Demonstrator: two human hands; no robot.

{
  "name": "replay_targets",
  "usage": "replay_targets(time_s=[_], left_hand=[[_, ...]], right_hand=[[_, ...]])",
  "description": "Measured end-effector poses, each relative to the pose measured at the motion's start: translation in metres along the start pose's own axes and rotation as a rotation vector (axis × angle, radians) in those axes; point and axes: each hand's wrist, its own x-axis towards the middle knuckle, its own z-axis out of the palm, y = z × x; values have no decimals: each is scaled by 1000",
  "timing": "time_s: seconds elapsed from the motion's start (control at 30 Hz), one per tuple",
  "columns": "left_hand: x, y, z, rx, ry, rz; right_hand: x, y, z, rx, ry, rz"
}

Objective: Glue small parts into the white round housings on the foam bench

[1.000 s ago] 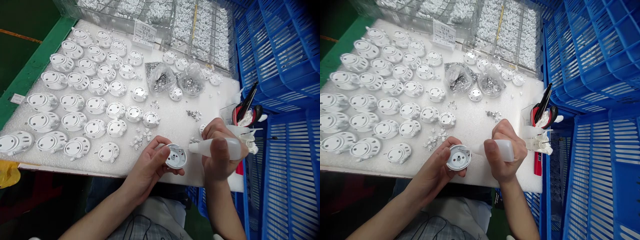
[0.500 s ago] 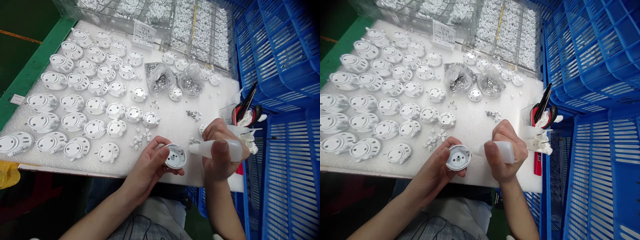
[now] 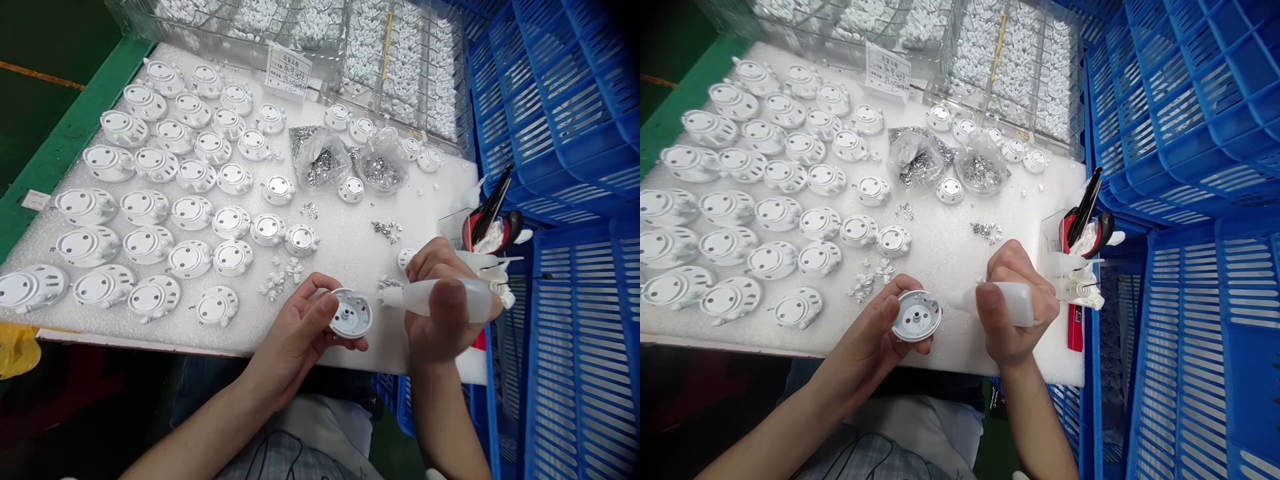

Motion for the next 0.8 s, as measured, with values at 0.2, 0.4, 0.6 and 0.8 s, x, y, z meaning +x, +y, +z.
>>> replay_targets(time_s=[0.2,0.4,0.6,0.8], left_hand=[[0,1,0,-14,-5,3],[1,0,0,-19,-17,14],[1,-1,-2,-32,-34,23],[2,-1,0,-44,-39,26]], right_hand=[[8,1,0,273,123,228],[6,5,-8,67,-14,249],[2,10,-5,-84,-101,198],[-1,14,-3,3,-89,283]])
